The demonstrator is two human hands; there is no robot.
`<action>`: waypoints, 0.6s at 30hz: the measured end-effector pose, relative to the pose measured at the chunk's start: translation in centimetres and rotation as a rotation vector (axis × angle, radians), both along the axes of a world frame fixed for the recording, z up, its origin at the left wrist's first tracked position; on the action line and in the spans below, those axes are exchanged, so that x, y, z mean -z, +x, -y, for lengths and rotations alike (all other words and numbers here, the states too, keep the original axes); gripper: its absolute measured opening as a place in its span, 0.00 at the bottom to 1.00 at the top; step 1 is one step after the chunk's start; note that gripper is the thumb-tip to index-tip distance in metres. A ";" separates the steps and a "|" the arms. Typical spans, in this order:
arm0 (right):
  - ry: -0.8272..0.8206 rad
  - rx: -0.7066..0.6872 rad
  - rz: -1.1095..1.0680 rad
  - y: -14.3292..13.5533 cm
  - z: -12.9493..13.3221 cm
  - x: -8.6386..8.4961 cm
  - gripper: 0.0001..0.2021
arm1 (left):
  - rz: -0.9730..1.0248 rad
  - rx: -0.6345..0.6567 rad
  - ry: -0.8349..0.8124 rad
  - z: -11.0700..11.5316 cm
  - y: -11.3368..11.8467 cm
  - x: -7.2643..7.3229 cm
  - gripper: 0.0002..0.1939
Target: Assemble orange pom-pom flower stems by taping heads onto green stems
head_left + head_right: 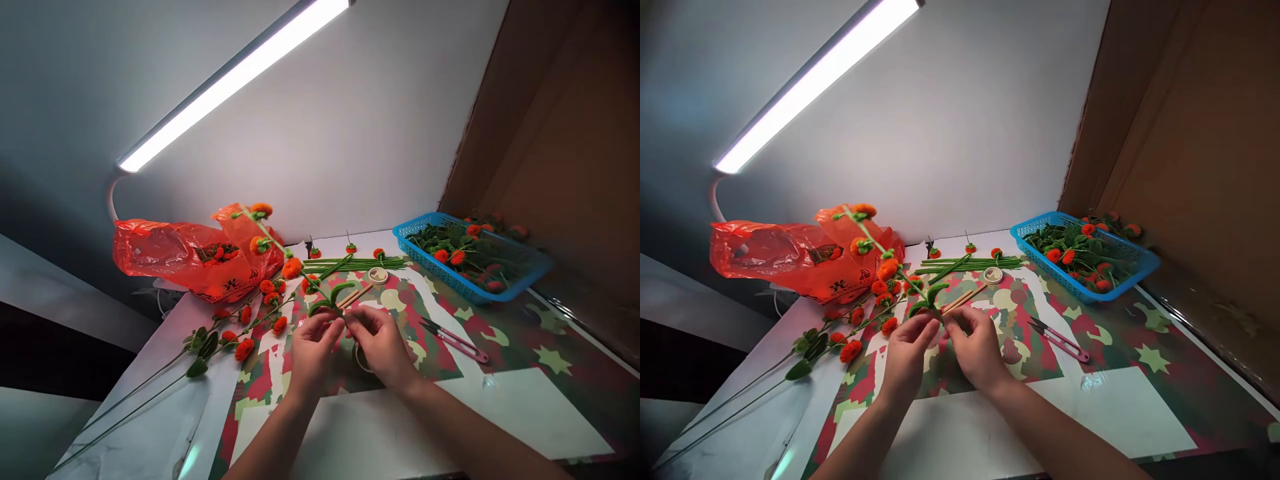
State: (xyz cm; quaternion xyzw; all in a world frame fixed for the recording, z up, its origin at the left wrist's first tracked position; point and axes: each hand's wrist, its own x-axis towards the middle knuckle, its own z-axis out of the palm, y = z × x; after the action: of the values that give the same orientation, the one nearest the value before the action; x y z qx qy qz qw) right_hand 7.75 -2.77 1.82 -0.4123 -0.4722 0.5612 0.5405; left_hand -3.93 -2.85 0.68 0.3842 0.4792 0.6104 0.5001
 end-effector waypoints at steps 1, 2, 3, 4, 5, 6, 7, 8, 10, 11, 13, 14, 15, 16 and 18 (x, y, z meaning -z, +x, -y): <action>0.049 0.049 0.063 -0.1 0.1 0.1 0.11 | -0.012 0.000 0.003 0.1 0.1 -0.2 0.11; 0.072 0.057 0.090 -0.2 0.2 0.1 0.11 | -0.013 0.006 0.015 0.1 0.1 -0.4 0.11; 0.069 0.024 0.081 -0.2 0.3 0.1 0.12 | -0.006 0.014 0.034 0.1 0.1 -0.5 0.11; 0.047 -0.032 0.043 -0.2 0.3 0.0 0.13 | 0.006 0.027 0.057 0.1 0.1 -0.6 0.11; 0.015 -0.097 -0.010 -0.1 0.3 0.0 0.14 | 0.020 0.043 0.079 0.1 0.0 -0.6 0.11; -0.018 -0.159 -0.067 -0.1 0.2 -0.1 0.15 | 0.031 0.058 0.098 0.2 -0.2 -0.5 0.11; -0.048 -0.211 -0.118 0.0 0.1 -0.2 0.16 | 0.036 0.072 0.113 0.2 -0.3 -0.4 0.11; -0.073 -0.251 -0.158 0.1 0.0 -0.3 0.16 | 0.036 0.086 0.124 0.3 -0.4 -0.3 0.10; -0.133 -0.324 -0.228 0.4 -0.2 -0.3 0.15 | 0.037 0.111 0.131 0.4 -0.7 -0.1 0.10; -0.170 -0.377 -0.274 0.5 -0.3 -0.2 0.14 | 0.043 0.129 0.131 0.4 -0.9 0.0 0.10; -0.255 -0.501 -0.388 0.8 -0.5 0.0 0.13 | 0.067 0.177 0.126 0.5 -1.2 0.0 0.10; -0.307 -0.574 -0.445 0.9 -0.5 0.2 0.12 | 0.073 0.207 0.129 0.4 -1.3 0.0 0.10; -0.360 -0.646 -0.495 1.1 -0.6 0.3 0.11 | 0.071 0.237 0.137 0.4 -1.4 0.0 0.10; -0.411 -0.705 -0.536 1.2 -0.7 0.4 0.11 | 0.062 0.261 0.151 0.3 -1.5 0.0 0.10; -0.479 -0.733 -0.579 1.3 -0.8 0.6 0.11 | 0.020 0.264 0.182 0.1 -1.5 0.0 0.10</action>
State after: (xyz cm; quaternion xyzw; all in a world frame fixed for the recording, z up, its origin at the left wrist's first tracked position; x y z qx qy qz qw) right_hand 9.02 -1.95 1.21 -0.1601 -0.2754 0.8966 0.3076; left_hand -5.40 -2.91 0.66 0.4813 0.3624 0.5841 0.5439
